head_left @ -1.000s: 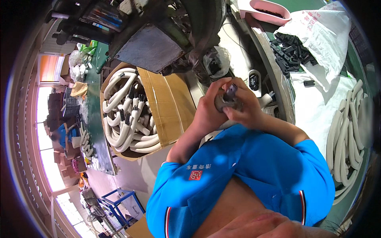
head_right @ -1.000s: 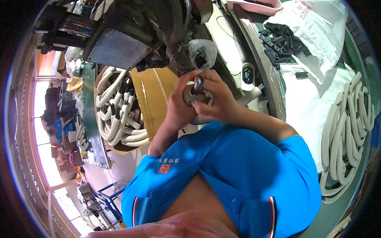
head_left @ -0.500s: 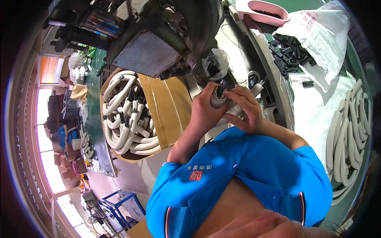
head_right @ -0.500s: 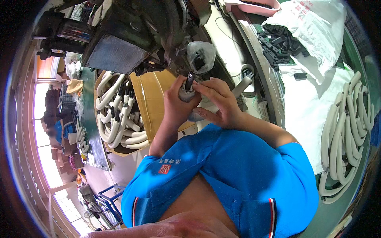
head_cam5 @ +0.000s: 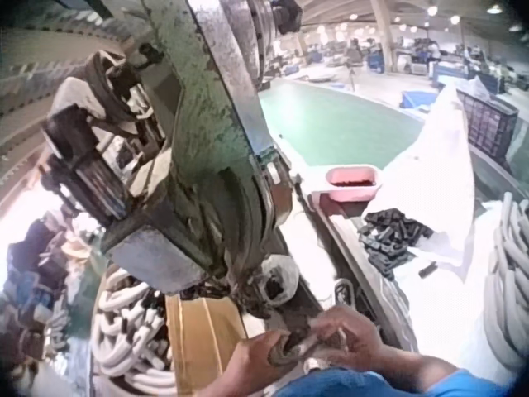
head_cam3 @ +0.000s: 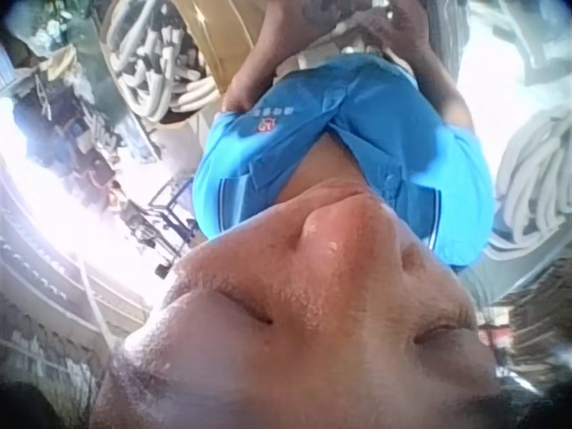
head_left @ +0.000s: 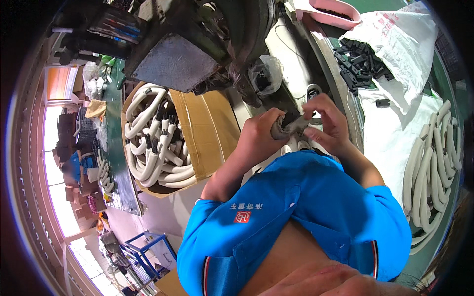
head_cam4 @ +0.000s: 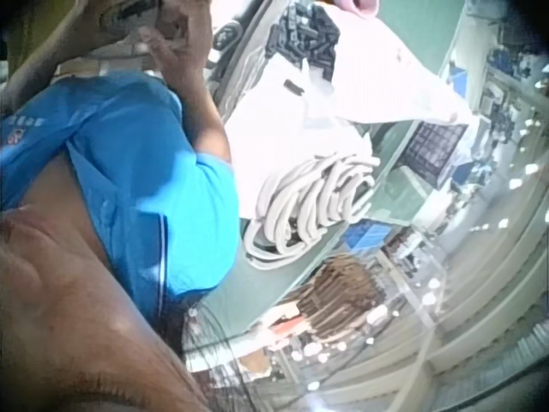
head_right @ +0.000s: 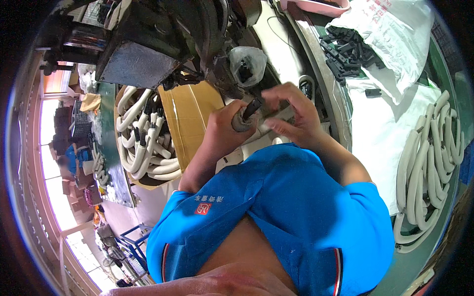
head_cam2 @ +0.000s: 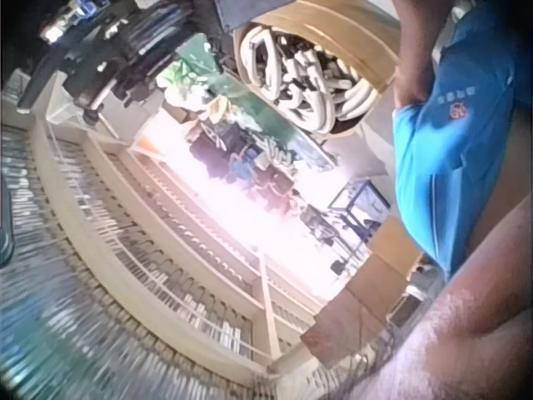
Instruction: The person repeatedly picks up white cables and black plastic connectors, inserts the connectors into the cable ends, and places the assembled units into a cardboard box. The process is continuous and repetitive throughout the clip.
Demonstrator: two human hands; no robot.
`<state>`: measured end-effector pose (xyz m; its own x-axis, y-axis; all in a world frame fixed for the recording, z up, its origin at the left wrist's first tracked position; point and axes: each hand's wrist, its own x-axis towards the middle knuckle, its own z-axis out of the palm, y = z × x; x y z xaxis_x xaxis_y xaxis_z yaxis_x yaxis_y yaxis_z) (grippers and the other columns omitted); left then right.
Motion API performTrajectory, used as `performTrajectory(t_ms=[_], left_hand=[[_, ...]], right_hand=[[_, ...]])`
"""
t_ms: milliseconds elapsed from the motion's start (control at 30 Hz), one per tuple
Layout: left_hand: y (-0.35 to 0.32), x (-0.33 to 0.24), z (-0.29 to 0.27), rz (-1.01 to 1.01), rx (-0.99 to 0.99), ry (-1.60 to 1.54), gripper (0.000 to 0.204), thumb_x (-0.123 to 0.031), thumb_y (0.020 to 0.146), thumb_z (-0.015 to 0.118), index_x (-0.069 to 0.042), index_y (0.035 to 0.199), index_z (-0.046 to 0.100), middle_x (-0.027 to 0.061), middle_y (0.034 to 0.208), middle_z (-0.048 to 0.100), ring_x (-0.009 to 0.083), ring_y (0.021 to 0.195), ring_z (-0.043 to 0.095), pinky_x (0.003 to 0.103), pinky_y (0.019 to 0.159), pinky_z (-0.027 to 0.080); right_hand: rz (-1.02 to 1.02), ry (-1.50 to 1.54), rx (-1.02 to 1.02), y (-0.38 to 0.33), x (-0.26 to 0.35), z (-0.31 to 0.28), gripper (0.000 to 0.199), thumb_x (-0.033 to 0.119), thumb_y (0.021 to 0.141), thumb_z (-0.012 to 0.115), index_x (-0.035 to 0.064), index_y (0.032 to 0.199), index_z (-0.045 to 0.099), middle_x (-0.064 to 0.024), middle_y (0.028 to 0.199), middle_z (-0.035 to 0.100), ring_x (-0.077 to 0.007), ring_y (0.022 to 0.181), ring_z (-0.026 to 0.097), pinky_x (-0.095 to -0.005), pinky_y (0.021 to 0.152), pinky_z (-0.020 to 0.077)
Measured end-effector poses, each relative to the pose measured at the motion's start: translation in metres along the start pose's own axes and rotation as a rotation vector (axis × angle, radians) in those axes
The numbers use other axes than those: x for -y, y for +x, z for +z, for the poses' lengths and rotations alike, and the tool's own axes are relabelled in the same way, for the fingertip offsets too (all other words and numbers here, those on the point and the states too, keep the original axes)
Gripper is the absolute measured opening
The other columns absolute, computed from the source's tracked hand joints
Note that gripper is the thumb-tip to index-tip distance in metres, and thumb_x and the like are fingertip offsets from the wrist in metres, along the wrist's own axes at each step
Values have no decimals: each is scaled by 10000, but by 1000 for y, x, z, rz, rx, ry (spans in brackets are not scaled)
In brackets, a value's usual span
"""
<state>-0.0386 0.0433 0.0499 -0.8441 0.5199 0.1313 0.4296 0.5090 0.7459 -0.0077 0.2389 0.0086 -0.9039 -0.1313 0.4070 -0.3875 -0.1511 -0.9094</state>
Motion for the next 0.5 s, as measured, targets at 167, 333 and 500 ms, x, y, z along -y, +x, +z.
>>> performTrajectory(t_ms=[167,333,500], left_hand=[[-2,-2,6,23,48,16,400,-122,616,768,-44,940,545,156,779,621,350,738,624,375,601,496],[-2,-2,4,59,3,-4,401,-132,615,776,-50,933,547,146,764,617,349,730,623,371,590,495],[-6,-2,1,125,-8,32,382,-129,620,771,-56,921,548,144,758,617,340,709,624,367,574,491]], right_hand=[[-138,-297,170,13,12,5,293,152,694,768,29,905,606,-129,975,534,-241,854,553,-326,772,443],[-165,-366,140,9,14,10,249,97,660,786,51,820,601,-156,1049,557,-262,871,589,-347,752,462],[-53,-348,123,12,28,11,304,141,672,779,89,911,600,-101,1016,578,-234,877,607,-410,907,443]])
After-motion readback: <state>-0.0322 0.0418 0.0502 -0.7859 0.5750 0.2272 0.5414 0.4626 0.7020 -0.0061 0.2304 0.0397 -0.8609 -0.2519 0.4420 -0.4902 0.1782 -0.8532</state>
